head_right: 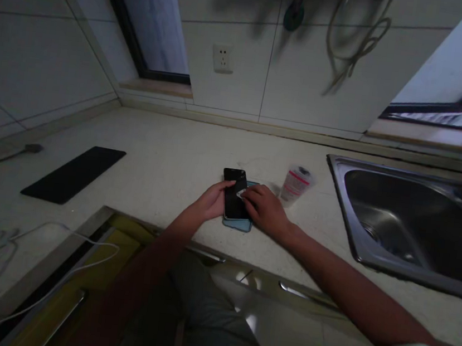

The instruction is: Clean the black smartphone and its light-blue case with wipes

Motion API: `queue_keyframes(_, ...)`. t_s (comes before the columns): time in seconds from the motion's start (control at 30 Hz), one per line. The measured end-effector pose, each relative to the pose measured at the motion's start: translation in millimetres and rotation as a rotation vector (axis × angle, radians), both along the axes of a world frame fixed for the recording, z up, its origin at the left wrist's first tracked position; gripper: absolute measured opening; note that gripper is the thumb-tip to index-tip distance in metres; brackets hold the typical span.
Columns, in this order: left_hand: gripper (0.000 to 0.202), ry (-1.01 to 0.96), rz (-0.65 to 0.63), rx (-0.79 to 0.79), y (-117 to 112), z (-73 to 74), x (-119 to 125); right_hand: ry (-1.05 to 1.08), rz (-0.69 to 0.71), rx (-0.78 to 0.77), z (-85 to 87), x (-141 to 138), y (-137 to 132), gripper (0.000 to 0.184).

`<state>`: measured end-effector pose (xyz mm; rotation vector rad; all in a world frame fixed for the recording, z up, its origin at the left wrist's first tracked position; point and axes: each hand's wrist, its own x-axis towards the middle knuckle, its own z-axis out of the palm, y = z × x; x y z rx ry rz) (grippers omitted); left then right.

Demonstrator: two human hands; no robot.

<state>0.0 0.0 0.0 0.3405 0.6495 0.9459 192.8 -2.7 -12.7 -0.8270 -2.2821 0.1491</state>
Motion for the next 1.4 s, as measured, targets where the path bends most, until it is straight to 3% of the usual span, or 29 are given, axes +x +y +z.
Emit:
queue_keyframes(0.4,0.011,0.044,-0.018,0.002,-3,4.3,-1,0.057,-0.113,-0.041,-1.4,-5,1,0.034)
queue_keyframes(0.7,0.026,0.067,-0.039,0.063,-5,6.7,0,0.032,-0.119,-0.096,0.7,-14,4,0.054)
queue_keyframes(1.03,0.039,-0.035,-0.077,0.168,-5,8.4,1,-0.129,0.042,-0.023,9.3,-25,-3,0.064)
queue_keyframes(1.23,0.059,-0.038,-0.058,0.03,-7,12.1,-3,-0.164,0.191,0.044,10.3,-31,-16,0.055)
queue_keyframes(1.4,0.071,-0.131,-0.045,-0.022,-5,18.5,-5,-0.155,0.281,0.113,18.6,-29,-20,0.036)
